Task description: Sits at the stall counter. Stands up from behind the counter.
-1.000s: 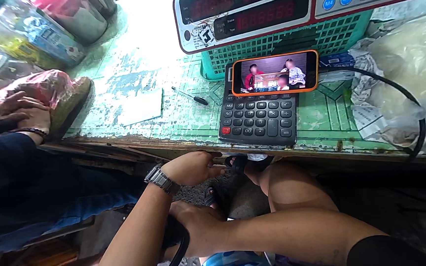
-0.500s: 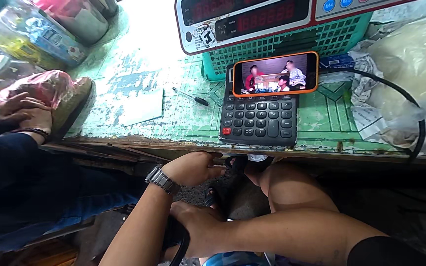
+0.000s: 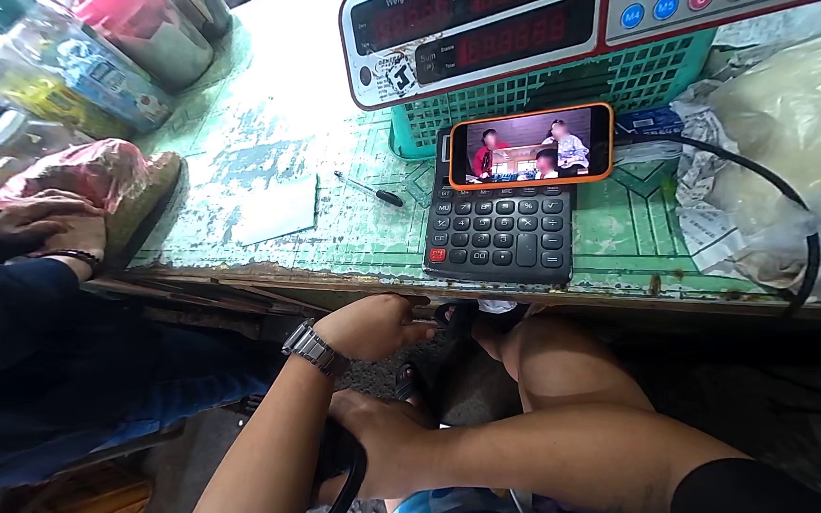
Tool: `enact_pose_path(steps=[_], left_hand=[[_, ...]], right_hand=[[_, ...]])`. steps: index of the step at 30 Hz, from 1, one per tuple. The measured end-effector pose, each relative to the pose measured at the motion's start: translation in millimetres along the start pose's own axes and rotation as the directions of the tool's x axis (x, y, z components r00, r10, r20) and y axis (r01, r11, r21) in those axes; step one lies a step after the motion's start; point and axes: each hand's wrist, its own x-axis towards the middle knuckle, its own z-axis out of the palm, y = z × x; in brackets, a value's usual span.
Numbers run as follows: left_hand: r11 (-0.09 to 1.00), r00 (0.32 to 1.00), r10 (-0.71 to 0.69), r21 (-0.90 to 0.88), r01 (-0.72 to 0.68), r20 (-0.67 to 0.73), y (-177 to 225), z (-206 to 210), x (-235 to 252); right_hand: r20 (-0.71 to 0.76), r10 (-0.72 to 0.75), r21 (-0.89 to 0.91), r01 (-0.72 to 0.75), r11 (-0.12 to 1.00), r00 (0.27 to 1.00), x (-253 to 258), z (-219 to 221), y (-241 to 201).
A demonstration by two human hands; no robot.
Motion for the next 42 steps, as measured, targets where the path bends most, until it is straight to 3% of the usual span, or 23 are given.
enact_pose_path(steps=[42], left_hand=[[1.000, 1.000, 0.020, -0.001, -0.020, -0.013, -2.4, 2.0, 1.2]], right_hand=[[-0.007, -0.001, 0.009, 0.001, 1.000, 1.000, -0.7, 0.4, -0.9]])
